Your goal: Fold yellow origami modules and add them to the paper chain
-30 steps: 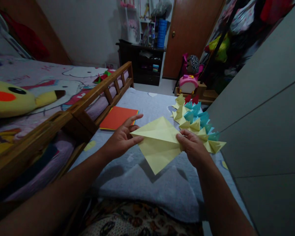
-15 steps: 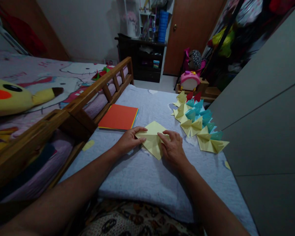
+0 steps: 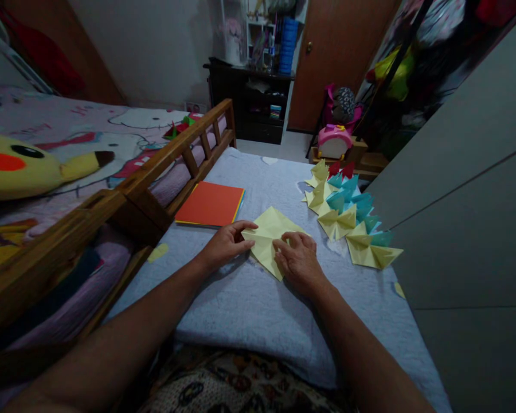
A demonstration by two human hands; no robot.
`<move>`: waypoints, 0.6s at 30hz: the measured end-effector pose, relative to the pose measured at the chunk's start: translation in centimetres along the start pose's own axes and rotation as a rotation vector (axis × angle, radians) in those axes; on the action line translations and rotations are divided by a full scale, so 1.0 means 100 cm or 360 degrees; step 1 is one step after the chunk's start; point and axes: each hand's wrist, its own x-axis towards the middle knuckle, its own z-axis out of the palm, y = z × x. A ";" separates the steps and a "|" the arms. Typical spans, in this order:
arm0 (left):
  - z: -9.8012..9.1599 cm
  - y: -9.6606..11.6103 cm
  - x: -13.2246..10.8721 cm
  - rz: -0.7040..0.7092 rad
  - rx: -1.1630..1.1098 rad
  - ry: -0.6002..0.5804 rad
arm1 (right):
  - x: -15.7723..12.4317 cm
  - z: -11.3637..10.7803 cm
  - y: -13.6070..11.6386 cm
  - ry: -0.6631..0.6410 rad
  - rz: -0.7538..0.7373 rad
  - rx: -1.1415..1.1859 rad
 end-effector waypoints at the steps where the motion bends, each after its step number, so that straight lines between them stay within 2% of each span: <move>1: 0.000 0.000 0.000 0.0006 0.0030 0.0017 | 0.000 0.000 0.002 0.0046 0.0008 0.0010; 5: -0.001 0.002 -0.002 0.0056 0.0080 0.0099 | -0.001 0.000 0.016 0.0423 0.0259 0.0016; 7: -0.002 0.004 -0.002 0.0069 0.0074 0.0122 | 0.000 0.001 0.026 0.0545 0.0391 0.0076; 13: -0.001 0.002 0.000 0.0085 -0.0116 0.0123 | 0.000 0.004 0.046 0.0525 0.0527 0.0609; 18: -0.001 -0.001 0.001 0.0096 -0.0209 0.0134 | 0.000 0.004 0.048 0.0504 0.0517 0.0824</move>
